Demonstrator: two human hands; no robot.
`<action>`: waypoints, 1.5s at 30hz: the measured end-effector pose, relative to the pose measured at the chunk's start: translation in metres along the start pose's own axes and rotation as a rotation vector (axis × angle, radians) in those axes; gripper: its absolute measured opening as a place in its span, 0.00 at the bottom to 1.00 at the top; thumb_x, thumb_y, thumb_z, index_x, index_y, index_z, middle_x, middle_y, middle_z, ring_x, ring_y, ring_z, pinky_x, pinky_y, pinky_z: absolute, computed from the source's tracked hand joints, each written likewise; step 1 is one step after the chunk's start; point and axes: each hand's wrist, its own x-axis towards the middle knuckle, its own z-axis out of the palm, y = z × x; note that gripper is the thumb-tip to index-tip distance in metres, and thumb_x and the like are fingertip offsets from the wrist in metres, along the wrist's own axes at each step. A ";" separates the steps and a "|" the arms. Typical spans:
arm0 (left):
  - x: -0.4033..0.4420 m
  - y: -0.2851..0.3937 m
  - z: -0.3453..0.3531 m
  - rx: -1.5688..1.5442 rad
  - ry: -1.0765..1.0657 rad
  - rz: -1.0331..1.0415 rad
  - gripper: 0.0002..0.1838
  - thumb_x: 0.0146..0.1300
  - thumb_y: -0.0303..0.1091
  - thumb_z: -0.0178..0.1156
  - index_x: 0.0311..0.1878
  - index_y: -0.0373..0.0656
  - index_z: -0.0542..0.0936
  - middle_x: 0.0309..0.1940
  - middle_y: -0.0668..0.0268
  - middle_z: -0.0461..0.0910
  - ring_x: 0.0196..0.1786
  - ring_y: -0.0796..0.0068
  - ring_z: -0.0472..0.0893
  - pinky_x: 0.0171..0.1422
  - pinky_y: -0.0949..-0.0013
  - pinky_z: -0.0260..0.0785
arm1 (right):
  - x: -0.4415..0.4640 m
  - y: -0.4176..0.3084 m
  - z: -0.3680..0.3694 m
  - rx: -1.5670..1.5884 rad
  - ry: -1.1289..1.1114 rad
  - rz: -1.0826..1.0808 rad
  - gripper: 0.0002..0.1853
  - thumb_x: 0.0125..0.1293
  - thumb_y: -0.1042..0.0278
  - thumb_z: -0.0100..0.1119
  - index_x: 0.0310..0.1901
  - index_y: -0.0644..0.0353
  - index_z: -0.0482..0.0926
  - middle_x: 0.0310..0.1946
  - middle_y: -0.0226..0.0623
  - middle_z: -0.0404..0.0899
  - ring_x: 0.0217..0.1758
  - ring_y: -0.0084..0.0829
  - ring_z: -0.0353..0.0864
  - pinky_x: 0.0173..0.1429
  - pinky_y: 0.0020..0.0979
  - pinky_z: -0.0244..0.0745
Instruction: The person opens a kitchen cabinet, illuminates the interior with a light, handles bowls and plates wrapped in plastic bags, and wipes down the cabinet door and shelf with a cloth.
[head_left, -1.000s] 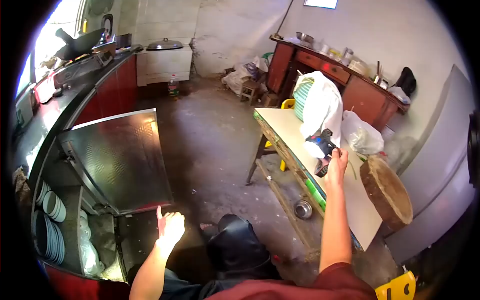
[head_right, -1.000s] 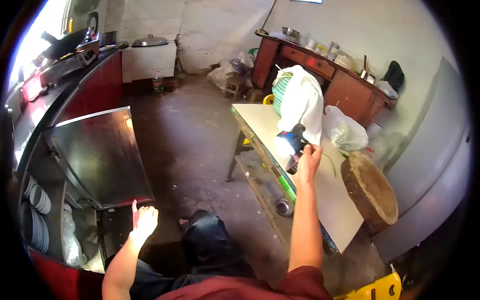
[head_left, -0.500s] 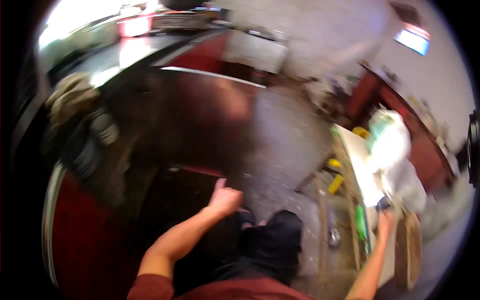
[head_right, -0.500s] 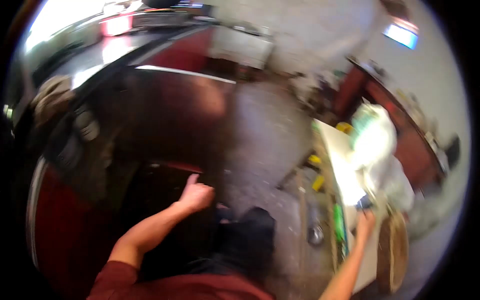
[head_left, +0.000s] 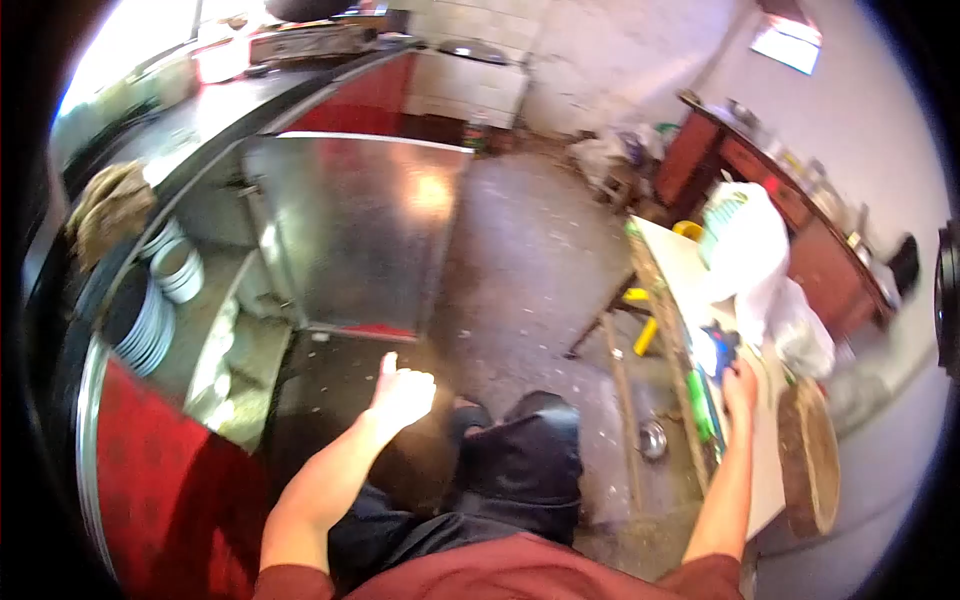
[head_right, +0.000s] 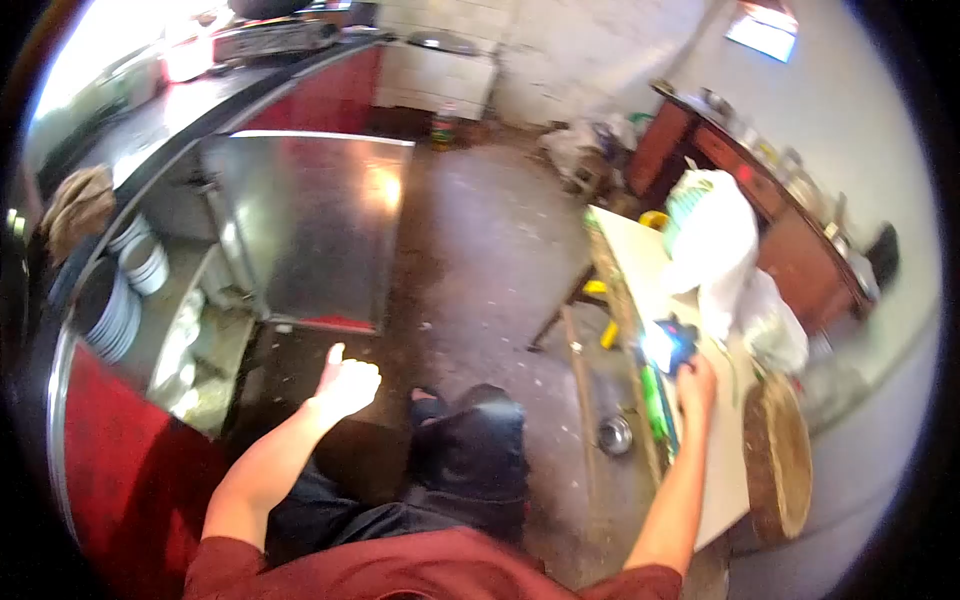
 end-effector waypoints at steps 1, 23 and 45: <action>-0.001 -0.002 -0.003 -0.040 -0.026 -0.019 0.10 0.57 0.34 0.52 0.26 0.49 0.82 0.25 0.66 0.83 0.34 0.64 0.83 0.67 0.37 0.51 | -0.004 -0.017 -0.011 -0.102 -0.027 0.024 0.13 0.56 0.65 0.53 0.40 0.63 0.77 0.41 0.51 0.79 0.45 0.51 0.77 0.51 0.43 0.71; 0.001 0.002 -0.007 -0.326 0.247 -0.172 0.06 0.57 0.35 0.56 0.34 0.44 0.72 0.25 0.61 0.78 0.36 0.60 0.81 0.63 0.49 0.59 | -0.039 -0.117 -0.053 0.046 0.398 -0.320 0.15 0.74 0.59 0.45 0.37 0.63 0.72 0.26 0.41 0.73 0.28 0.39 0.70 0.36 0.38 0.66; -0.067 -0.072 -0.259 -0.130 0.752 -0.581 0.10 0.60 0.31 0.60 0.43 0.38 0.81 0.39 0.51 0.81 0.45 0.55 0.80 0.51 0.60 0.70 | -0.209 -0.525 0.117 1.819 -1.801 0.277 0.21 0.71 0.53 0.48 0.61 0.53 0.70 0.55 0.37 0.75 0.58 0.37 0.75 0.56 0.42 0.75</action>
